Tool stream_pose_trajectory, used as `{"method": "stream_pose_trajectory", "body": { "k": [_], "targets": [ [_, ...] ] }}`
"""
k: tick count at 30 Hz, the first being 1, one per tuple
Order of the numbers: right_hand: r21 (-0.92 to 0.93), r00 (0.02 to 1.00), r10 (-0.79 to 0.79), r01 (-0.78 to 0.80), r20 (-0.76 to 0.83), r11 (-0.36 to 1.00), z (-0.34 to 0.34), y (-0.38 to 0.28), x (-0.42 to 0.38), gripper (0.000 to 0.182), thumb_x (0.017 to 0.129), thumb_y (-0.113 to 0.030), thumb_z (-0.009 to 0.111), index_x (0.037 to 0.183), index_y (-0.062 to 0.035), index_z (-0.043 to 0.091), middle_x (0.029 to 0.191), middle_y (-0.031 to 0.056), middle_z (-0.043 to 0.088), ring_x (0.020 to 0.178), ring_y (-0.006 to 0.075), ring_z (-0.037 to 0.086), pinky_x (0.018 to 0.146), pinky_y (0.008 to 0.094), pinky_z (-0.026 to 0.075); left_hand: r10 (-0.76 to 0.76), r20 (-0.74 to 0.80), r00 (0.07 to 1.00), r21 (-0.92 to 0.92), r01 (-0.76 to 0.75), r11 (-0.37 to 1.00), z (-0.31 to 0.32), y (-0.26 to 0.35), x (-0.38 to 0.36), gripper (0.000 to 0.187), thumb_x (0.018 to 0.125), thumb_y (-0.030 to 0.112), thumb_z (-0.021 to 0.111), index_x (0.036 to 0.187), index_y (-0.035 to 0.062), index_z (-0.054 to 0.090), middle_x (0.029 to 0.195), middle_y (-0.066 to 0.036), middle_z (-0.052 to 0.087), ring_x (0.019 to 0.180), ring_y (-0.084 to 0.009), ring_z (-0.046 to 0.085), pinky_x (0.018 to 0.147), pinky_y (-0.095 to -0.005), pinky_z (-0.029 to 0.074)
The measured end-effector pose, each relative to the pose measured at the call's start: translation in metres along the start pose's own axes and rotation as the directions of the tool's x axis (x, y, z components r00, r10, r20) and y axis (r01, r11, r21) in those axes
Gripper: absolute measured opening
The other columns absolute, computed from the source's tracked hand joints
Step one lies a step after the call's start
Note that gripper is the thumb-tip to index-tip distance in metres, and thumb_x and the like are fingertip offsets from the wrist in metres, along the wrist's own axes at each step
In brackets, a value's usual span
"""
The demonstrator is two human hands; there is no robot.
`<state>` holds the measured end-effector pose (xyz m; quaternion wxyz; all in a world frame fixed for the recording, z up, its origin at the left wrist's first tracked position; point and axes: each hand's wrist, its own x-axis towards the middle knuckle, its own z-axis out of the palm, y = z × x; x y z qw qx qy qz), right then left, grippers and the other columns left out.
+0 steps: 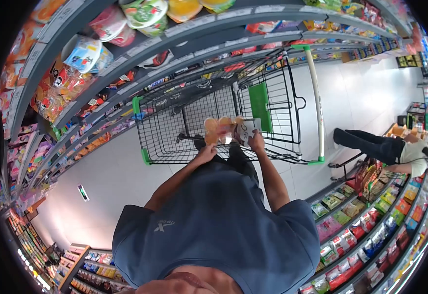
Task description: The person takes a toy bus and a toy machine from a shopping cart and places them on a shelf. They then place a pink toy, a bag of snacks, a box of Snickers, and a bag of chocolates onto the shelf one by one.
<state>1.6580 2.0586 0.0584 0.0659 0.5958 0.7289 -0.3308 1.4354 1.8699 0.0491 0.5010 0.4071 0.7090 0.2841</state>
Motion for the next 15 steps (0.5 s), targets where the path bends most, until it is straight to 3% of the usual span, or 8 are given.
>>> {"method": "stream_pose_trajectory", "body": {
  "k": [2, 6, 9, 14, 15],
  "targets": [
    [-0.011, 1.0, -0.024, 0.024, -0.013, 1.0, 0.001, 0.016, 0.001, 0.045, 0.08, -0.021, 0.063, 0.119, -0.0004, 0.052, 0.108, 0.0266, 0.063, 0.105, 0.0423, 0.059, 0.09, 0.0492, 0.047, 0.01, 0.055, 0.998, 0.157, -0.019, 0.987, 0.015, 0.02, -0.011, 0.027, 0.087, 0.022, 0.053, 0.106, 0.0027, 0.059, 0.088, -0.026, 0.064, 0.089, -0.0437, 0.062, 0.077, -0.0507, 0.049],
    [-0.056, 0.985, 0.066, -0.057, 0.158, 0.997, 0.004, 0.028, 0.008, 0.047, 0.08, -0.025, 0.063, 0.117, 0.0006, 0.05, 0.104, 0.0282, 0.064, 0.101, 0.0443, 0.061, 0.088, 0.0504, 0.049, 0.035, -0.15, 0.988, 0.106, -0.019, 0.994, 0.033, 0.037, 0.004, 0.021, 0.09, 0.021, 0.051, 0.092, 0.0017, 0.06, 0.087, -0.023, 0.065, 0.088, -0.0419, 0.063, 0.075, -0.0507, 0.049],
    [-0.076, 0.952, 0.064, -0.044, 0.3, 0.996, 0.02, 0.05, 0.022, 0.05, 0.08, -0.029, 0.065, 0.116, 0.0019, 0.051, 0.106, 0.03, 0.064, 0.103, 0.0452, 0.061, 0.088, 0.0507, 0.05, 0.073, -0.163, 0.984, 0.121, -0.053, 0.991, 0.05, 0.058, 0.01, 0.021, 0.091, 0.022, 0.051, 0.089, 0.0022, 0.059, 0.087, -0.023, 0.065, 0.087, -0.042, 0.063, 0.074, -0.0516, 0.049],
    [-0.079, 0.928, 0.04, -0.011, 0.37, 0.997, 0.027, 0.071, 0.038, 0.051, 0.076, -0.031, 0.069, 0.115, -0.0003, 0.057, 0.108, 0.0271, 0.064, 0.104, 0.0427, 0.061, 0.089, 0.0503, 0.049, -0.08, -0.349, 0.934, 0.274, 0.183, 0.944, 0.079, 0.105, -0.006, 0.02, 0.091, 0.02, 0.052, 0.084, 0.0032, 0.059, 0.084, -0.021, 0.065, 0.082, -0.0412, 0.063, 0.07, -0.0517, 0.049],
    [-0.048, 0.939, -0.075, 0.096, 0.334, 0.994, 0.043, 0.086, 0.045, 0.05, 0.076, -0.03, 0.069, 0.115, -0.0017, 0.058, 0.103, 0.0243, 0.066, 0.097, 0.0389, 0.064, 0.083, 0.0482, 0.051, -0.06, -0.429, 0.901, 0.251, 0.183, 0.951, 0.079, 0.108, -0.006, 0.019, 0.091, 0.02, 0.052, 0.083, 0.0034, 0.059, 0.081, -0.02, 0.064, 0.078, -0.0413, 0.062, 0.067, -0.0515, 0.049]
  ]
}}
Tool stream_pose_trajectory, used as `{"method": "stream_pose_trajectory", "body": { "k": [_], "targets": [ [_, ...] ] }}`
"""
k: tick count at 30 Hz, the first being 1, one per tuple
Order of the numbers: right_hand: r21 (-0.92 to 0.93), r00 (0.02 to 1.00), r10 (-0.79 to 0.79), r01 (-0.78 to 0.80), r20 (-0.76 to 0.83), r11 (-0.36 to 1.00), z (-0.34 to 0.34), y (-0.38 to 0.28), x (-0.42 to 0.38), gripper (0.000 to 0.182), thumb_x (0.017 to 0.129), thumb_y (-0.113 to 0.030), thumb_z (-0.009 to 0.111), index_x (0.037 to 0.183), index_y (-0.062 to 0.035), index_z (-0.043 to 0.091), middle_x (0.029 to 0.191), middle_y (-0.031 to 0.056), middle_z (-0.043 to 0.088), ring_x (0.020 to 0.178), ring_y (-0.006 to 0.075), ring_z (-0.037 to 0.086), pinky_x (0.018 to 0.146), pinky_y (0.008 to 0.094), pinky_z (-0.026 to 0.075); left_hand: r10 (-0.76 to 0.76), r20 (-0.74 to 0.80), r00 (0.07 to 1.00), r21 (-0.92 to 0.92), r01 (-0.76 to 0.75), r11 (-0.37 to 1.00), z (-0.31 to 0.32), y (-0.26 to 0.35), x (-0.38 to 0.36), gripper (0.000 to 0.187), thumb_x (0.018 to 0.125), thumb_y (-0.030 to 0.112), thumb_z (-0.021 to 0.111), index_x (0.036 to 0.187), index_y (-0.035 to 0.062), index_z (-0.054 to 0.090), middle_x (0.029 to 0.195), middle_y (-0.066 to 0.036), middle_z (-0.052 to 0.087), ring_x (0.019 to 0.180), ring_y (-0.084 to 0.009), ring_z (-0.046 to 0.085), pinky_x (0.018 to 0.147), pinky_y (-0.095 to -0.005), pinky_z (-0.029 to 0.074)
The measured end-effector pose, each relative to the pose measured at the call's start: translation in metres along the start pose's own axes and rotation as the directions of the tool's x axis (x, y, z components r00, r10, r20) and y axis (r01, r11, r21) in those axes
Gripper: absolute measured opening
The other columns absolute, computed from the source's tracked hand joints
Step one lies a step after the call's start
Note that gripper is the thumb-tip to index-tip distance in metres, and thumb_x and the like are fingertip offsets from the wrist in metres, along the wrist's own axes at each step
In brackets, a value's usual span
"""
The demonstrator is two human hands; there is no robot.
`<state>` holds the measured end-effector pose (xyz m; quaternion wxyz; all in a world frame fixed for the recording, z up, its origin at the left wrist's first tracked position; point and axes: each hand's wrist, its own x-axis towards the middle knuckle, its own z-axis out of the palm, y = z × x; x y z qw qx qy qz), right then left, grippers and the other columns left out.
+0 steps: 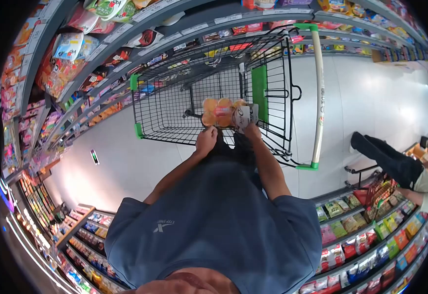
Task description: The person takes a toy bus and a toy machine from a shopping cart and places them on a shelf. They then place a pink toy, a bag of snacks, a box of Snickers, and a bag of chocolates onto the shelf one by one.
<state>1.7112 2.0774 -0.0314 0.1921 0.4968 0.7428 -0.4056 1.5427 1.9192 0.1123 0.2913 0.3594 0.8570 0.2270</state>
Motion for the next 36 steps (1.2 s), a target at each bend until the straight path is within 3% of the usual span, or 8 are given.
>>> {"method": "stream_pose_trajectory", "body": {
  "k": [3, 9, 12, 15, 23, 31, 34, 36],
  "targets": [
    [0.25, 0.985, -0.168, 0.151, 0.048, 0.956, 0.006, 0.029, 0.016, 0.039, 0.075, -0.029, 0.065, 0.105, -0.0036, 0.066, 0.072, 0.0126, 0.066, 0.059, 0.02, 0.063, 0.053, 0.0343, 0.051, 0.114, -0.213, 0.97, 0.014, -0.113, 0.993, 0.008, 0.004, -0.001, 0.017, 0.088, 0.019, 0.055, 0.081, 0.0048, 0.059, 0.073, -0.019, 0.062, 0.069, -0.0406, 0.062, 0.061, -0.0505, 0.048],
    [0.038, 0.984, -0.111, 0.107, 0.141, 0.994, -0.011, 0.037, 0.014, 0.039, 0.072, -0.029, 0.063, 0.1, -0.0031, 0.069, 0.076, 0.0176, 0.068, 0.069, 0.0296, 0.068, 0.065, 0.0401, 0.054, 0.103, -0.269, 0.958, -0.018, -0.112, 0.994, 0.023, 0.01, -0.01, 0.012, 0.086, 0.018, 0.058, 0.081, 0.0075, 0.059, 0.073, -0.016, 0.062, 0.07, -0.038, 0.063, 0.061, -0.0497, 0.049],
    [-0.052, 0.983, -0.184, 0.183, -0.017, 0.982, -0.003, 0.037, 0.019, 0.036, 0.071, -0.033, 0.061, 0.087, -0.0016, 0.071, 0.081, 0.0195, 0.069, 0.084, 0.0349, 0.068, 0.08, 0.0434, 0.053, 0.023, -0.186, 0.982, -0.013, -0.025, 1.0, 0.025, 0.015, -0.01, 0.012, 0.087, 0.02, 0.057, 0.083, 0.0087, 0.059, 0.075, -0.015, 0.064, 0.071, -0.0377, 0.063, 0.063, -0.0497, 0.049],
    [-0.052, 0.983, -0.114, 0.122, 0.143, 0.991, -0.016, 0.03, 0.023, 0.037, 0.07, -0.033, 0.061, 0.088, -0.0022, 0.071, 0.082, 0.0185, 0.07, 0.084, 0.0339, 0.068, 0.08, 0.043, 0.053, 0.018, -0.164, 0.986, -0.06, -0.028, 0.998, 0.027, 0.015, -0.006, 0.014, 0.087, 0.022, 0.055, 0.085, 0.0093, 0.059, 0.078, -0.016, 0.065, 0.075, -0.0381, 0.064, 0.065, -0.05, 0.05],
    [-0.096, 0.981, -0.176, 0.183, 0.077, 0.978, -0.01, 0.035, 0.038, 0.036, 0.073, -0.031, 0.06, 0.092, -0.0012, 0.069, 0.089, 0.0218, 0.069, 0.089, 0.0366, 0.067, 0.082, 0.0451, 0.052, -0.103, -0.002, 0.995, -0.09, 0.102, 0.991, 0.032, 0.012, 0.004, 0.027, 0.088, 0.031, 0.048, 0.089, 0.008, 0.061, 0.083, -0.022, 0.065, 0.079, -0.0453, 0.062, 0.072, -0.0536, 0.05],
    [-0.166, 0.932, -0.349, 0.361, 0.099, 0.918, -0.032, 0.01, 0.025, 0.039, 0.083, -0.028, 0.051, 0.099, 0.0045, 0.065, 0.099, 0.0275, 0.065, 0.096, 0.0435, 0.062, 0.087, 0.0491, 0.049, -0.059, 0.091, 0.994, -0.094, 0.068, 0.993, 0.044, -0.005, 0.029, 0.024, 0.086, 0.024, 0.052, 0.093, 0.006, 0.066, 0.085, -0.02, 0.067, 0.085, -0.0402, 0.065, 0.076, -0.0488, 0.052],
    [-0.207, 0.79, -0.611, 0.607, 0.053, 0.767, -0.045, -0.001, 0.024, 0.035, 0.087, -0.027, 0.05, 0.1, 0.0019, 0.064, 0.096, 0.0278, 0.065, 0.094, 0.0434, 0.061, 0.084, 0.0484, 0.048, 0.007, 0.197, 0.98, -0.199, 0.033, 0.979, 0.063, -0.024, 0.054, 0.019, 0.084, 0.019, 0.061, 0.094, 0.0031, 0.064, 0.085, -0.015, 0.067, 0.08, -0.0279, 0.066, 0.072, -0.0379, 0.052],
    [0.243, 0.893, -0.448, 0.447, -0.054, 0.861, -0.062, -0.032, -0.004, 0.03, 0.088, -0.025, 0.052, 0.093, 0.0023, 0.065, 0.083, 0.018, 0.067, 0.078, 0.0287, 0.064, 0.072, 0.0396, 0.049, 0.009, 0.101, 0.995, -0.298, 0.021, 0.954, 0.07, -0.032, 0.063, 0.021, 0.082, 0.016, 0.062, 0.098, 0.0023, 0.063, 0.09, -0.014, 0.067, 0.085, -0.0267, 0.066, 0.076, -0.0372, 0.052]
  ]
}}
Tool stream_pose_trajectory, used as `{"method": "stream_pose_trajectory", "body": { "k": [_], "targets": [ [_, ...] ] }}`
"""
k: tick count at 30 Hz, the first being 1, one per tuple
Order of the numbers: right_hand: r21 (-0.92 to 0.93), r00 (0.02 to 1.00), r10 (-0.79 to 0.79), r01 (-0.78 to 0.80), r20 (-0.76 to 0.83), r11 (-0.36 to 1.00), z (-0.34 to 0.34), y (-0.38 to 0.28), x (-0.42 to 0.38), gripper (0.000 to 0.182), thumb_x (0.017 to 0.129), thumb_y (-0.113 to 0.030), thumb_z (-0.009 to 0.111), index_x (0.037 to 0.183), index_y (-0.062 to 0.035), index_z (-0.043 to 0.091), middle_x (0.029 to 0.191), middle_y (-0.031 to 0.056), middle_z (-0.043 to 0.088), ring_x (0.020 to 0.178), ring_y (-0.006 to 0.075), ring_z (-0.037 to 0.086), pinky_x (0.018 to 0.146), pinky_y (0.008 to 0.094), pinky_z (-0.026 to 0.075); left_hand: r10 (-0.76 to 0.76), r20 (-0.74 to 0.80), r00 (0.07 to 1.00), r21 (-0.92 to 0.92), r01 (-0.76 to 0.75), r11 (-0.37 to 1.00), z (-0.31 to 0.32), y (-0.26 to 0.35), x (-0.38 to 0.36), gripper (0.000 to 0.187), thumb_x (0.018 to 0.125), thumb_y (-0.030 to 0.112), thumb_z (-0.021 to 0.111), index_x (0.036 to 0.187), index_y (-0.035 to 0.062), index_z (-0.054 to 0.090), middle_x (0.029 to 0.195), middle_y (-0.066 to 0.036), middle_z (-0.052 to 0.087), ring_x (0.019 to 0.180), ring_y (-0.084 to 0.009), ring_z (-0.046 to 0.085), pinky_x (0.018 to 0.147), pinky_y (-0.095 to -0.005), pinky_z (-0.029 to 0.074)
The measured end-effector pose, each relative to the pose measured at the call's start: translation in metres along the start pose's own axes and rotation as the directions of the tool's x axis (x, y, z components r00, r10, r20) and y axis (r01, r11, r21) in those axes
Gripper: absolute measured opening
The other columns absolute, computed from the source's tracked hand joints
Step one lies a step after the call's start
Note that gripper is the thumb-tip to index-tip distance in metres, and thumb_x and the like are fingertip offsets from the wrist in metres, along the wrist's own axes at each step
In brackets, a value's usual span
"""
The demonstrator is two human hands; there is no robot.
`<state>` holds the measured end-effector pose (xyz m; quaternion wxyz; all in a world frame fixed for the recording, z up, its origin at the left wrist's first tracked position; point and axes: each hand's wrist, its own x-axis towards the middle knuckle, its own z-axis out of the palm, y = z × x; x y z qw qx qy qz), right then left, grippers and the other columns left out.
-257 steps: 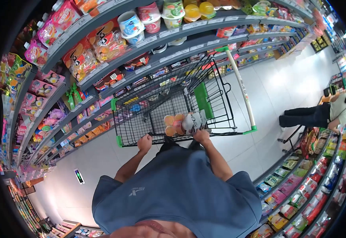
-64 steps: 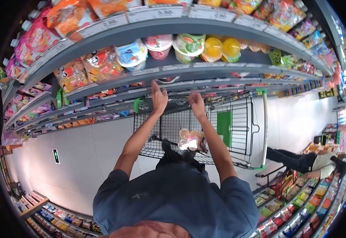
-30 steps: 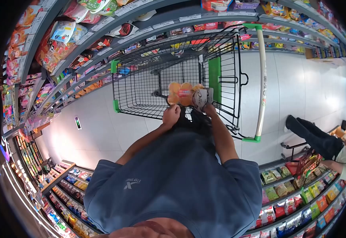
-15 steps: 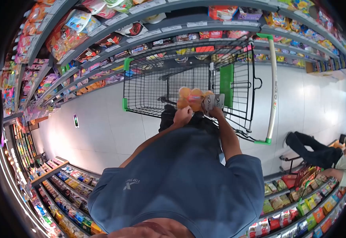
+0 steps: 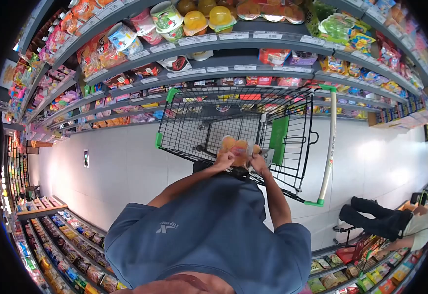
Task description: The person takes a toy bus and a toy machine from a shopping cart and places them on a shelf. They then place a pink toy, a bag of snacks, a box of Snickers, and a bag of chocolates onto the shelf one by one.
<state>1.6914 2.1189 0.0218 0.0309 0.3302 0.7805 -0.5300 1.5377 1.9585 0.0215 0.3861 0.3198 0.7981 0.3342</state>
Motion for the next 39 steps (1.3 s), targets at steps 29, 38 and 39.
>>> {"method": "stream_pose_trajectory", "body": {
  "k": [29, 38, 39],
  "targets": [
    [0.864, 0.995, 0.098, -0.054, 0.005, 0.5, -0.036, -0.145, -0.064, 0.025, 0.098, -0.015, 0.049, 0.119, -0.0041, 0.047, 0.112, 0.0107, 0.064, 0.095, 0.0178, 0.065, 0.084, 0.0291, 0.052, -0.007, 0.123, 0.992, -0.469, 0.064, 0.881, -0.131, 0.099, -0.041, 0.025, 0.094, 0.026, 0.06, 0.09, 0.0014, 0.06, 0.083, -0.001, 0.06, 0.072, -0.0073, 0.059, 0.057, -0.0241, 0.056],
    [0.713, 0.956, 0.014, 0.209, -0.293, 0.67, -0.031, -0.198, -0.046, 0.037, 0.091, 0.002, 0.053, 0.126, -0.0022, 0.042, 0.099, 0.0064, 0.067, 0.081, 0.0052, 0.057, 0.065, 0.0183, 0.042, 0.069, -0.193, 0.979, -0.452, -0.151, 0.879, -0.147, 0.109, -0.041, 0.023, 0.091, 0.014, 0.063, 0.076, 0.0013, 0.051, 0.068, -0.003, 0.057, 0.063, -0.0068, 0.053, 0.052, -0.0251, 0.043],
    [0.708, 0.954, 0.003, 0.22, -0.299, 0.671, -0.032, -0.201, -0.044, 0.037, 0.091, 0.002, 0.053, 0.126, -0.0022, 0.042, 0.099, 0.0064, 0.067, 0.081, 0.0052, 0.057, 0.065, 0.0183, 0.042, 0.104, -0.236, 0.966, -0.41, -0.196, 0.891, -0.149, 0.108, -0.039, 0.023, 0.091, 0.014, 0.063, 0.076, 0.0013, 0.05, 0.068, -0.003, 0.056, 0.063, -0.0065, 0.051, 0.053, -0.0254, 0.041]
  ]
}}
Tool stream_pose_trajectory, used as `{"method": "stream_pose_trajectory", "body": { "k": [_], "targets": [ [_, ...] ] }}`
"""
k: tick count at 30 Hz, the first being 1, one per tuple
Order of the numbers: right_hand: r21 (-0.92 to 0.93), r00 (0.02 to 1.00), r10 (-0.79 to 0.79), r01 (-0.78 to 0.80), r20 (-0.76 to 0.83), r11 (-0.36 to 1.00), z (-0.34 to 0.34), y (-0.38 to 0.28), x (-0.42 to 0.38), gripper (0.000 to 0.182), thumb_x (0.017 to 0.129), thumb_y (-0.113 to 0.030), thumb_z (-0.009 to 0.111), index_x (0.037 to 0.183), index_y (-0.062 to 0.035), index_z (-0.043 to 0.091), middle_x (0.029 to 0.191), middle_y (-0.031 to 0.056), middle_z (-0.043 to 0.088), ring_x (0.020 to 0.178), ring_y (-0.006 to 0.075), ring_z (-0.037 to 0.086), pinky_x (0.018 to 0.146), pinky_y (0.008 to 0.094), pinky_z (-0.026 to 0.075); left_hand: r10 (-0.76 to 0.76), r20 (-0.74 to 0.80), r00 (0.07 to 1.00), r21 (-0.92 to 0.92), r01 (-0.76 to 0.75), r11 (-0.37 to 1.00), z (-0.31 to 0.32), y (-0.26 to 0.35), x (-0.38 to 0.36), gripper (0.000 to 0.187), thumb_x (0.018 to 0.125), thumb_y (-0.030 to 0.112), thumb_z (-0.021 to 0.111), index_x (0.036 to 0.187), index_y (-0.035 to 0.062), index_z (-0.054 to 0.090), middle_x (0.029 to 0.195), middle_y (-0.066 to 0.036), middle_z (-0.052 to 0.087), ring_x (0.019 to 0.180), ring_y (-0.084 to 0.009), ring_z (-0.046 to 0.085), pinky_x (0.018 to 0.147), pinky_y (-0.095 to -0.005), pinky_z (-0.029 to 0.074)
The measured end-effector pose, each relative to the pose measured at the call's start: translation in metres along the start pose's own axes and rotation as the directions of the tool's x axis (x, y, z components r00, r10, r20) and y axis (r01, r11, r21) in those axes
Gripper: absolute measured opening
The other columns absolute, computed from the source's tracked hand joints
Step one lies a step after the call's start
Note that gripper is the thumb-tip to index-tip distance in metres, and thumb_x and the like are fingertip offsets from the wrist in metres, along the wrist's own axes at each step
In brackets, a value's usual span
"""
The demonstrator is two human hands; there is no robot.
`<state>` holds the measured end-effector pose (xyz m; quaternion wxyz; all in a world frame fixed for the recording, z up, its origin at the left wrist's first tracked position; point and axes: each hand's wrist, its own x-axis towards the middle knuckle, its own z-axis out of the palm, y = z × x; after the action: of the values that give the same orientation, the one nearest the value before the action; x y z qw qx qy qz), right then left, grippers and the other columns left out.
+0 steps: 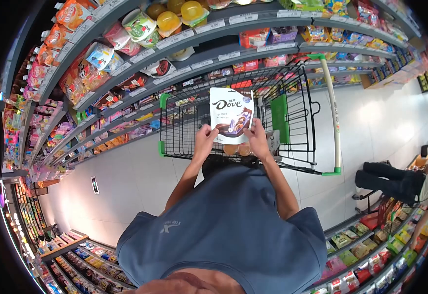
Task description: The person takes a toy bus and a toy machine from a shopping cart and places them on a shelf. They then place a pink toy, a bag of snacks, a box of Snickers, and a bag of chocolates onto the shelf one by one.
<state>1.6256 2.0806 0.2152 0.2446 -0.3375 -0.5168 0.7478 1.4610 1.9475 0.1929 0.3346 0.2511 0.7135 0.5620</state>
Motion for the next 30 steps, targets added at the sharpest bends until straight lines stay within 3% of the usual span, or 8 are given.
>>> {"method": "stream_pose_trajectory", "body": {
  "k": [2, 6, 12, 15, 24, 26, 28, 30],
  "targets": [
    [0.023, 0.995, -0.096, 0.096, 0.001, 0.995, 0.002, -0.004, 0.003, 0.036, 0.091, 0.004, 0.052, 0.125, 0.0003, 0.041, 0.1, 0.0088, 0.067, 0.088, 0.0083, 0.059, 0.076, 0.0218, 0.046, 0.01, 0.009, 1.0, -0.011, -0.01, 1.0, 0.001, -0.002, 0.003, 0.019, 0.093, 0.012, 0.06, 0.08, 0.004, 0.049, 0.073, -0.001, 0.057, 0.064, -0.0044, 0.052, 0.053, -0.0219, 0.045],
    [-0.056, 0.984, -0.175, 0.175, -0.007, 0.983, 0.005, -0.01, 0.002, 0.035, 0.092, 0.003, 0.051, 0.125, 0.002, 0.04, 0.101, 0.0116, 0.066, 0.09, 0.0113, 0.06, 0.08, 0.0249, 0.047, 0.061, 0.006, 0.998, -0.086, -0.06, 0.995, 0.002, 0.004, 0.005, 0.017, 0.094, 0.01, 0.057, 0.081, 0.0051, 0.049, 0.075, -0.001, 0.059, 0.068, -0.0048, 0.054, 0.056, -0.0227, 0.047],
    [-0.241, 0.974, -0.226, 0.217, -0.011, 0.946, -0.003, 0.001, -0.001, 0.038, 0.091, 0.001, 0.054, 0.125, 0.003, 0.039, 0.088, 0.01, 0.069, 0.077, 0.0097, 0.061, 0.07, 0.0257, 0.049, 0.067, 0.001, 0.998, -0.072, -0.067, 0.995, 0.002, -0.009, 0.011, 0.015, 0.095, 0.009, 0.057, 0.082, 0.0059, 0.049, 0.078, -0.001, 0.061, 0.068, -0.0051, 0.056, 0.056, -0.0223, 0.047],
    [-0.212, 0.968, -0.252, 0.243, -0.016, 0.947, 0.0, -0.002, -0.002, 0.038, 0.091, 0.001, 0.055, 0.126, 0.0031, 0.039, 0.093, 0.0117, 0.069, 0.081, 0.0103, 0.062, 0.071, 0.026, 0.049, 0.069, -0.014, 0.998, -0.06, -0.07, 0.996, 0.003, -0.009, 0.009, 0.015, 0.095, 0.009, 0.057, 0.082, 0.0053, 0.05, 0.077, -0.001, 0.061, 0.067, -0.0056, 0.056, 0.056, -0.0236, 0.048],
    [-0.366, 0.998, -0.055, 0.047, -0.012, 0.93, 0.012, -0.046, -0.008, 0.046, 0.089, 0.0, 0.06, 0.128, 0.0033, 0.037, 0.095, 0.012, 0.067, 0.084, 0.0134, 0.063, 0.071, 0.0265, 0.053, 0.038, -0.071, 0.997, -0.045, -0.041, 0.998, 0.006, -0.002, 0.007, 0.017, 0.093, 0.01, 0.06, 0.08, 0.0048, 0.05, 0.073, -0.001, 0.059, 0.065, -0.0059, 0.055, 0.056, -0.024, 0.049],
    [-0.373, 1.0, 0.007, -0.002, 0.011, 0.928, 0.008, -0.017, 0.01, 0.05, 0.087, 0.0, 0.063, 0.128, 0.0041, 0.037, 0.099, 0.0124, 0.065, 0.09, 0.0146, 0.063, 0.077, 0.0285, 0.054, -0.004, -0.046, 0.999, 0.001, 0.004, 1.0, 0.0, -0.017, 0.015, 0.017, 0.093, 0.013, 0.06, 0.081, 0.0044, 0.051, 0.073, -0.001, 0.059, 0.065, -0.0062, 0.055, 0.055, -0.0246, 0.049],
    [-0.182, 0.988, -0.146, 0.152, 0.044, 0.971, 0.011, 0.006, 0.03, 0.051, 0.085, 0.0, 0.065, 0.129, 0.0043, 0.038, 0.107, 0.0134, 0.063, 0.098, 0.0163, 0.061, 0.082, 0.0298, 0.053, -0.015, -0.051, 0.999, 0.018, 0.016, 1.0, -0.007, -0.023, 0.025, 0.019, 0.094, 0.016, 0.059, 0.081, 0.0044, 0.051, 0.073, -0.001, 0.059, 0.065, -0.0065, 0.056, 0.055, -0.0257, 0.05],
    [-0.15, 0.991, -0.086, 0.102, 0.106, 0.983, 0.012, -0.004, 0.05, 0.052, 0.084, 0.001, 0.066, 0.129, 0.0037, 0.04, 0.113, 0.0139, 0.06, 0.104, 0.0178, 0.059, 0.087, 0.0306, 0.051, -0.124, 0.02, 0.992, -0.025, 0.124, 0.992, -0.013, -0.008, 0.036, 0.023, 0.094, 0.022, 0.059, 0.08, 0.0043, 0.052, 0.07, 0.0, 0.057, 0.063, -0.0064, 0.054, 0.052, -0.0257, 0.047]
  ]
}}
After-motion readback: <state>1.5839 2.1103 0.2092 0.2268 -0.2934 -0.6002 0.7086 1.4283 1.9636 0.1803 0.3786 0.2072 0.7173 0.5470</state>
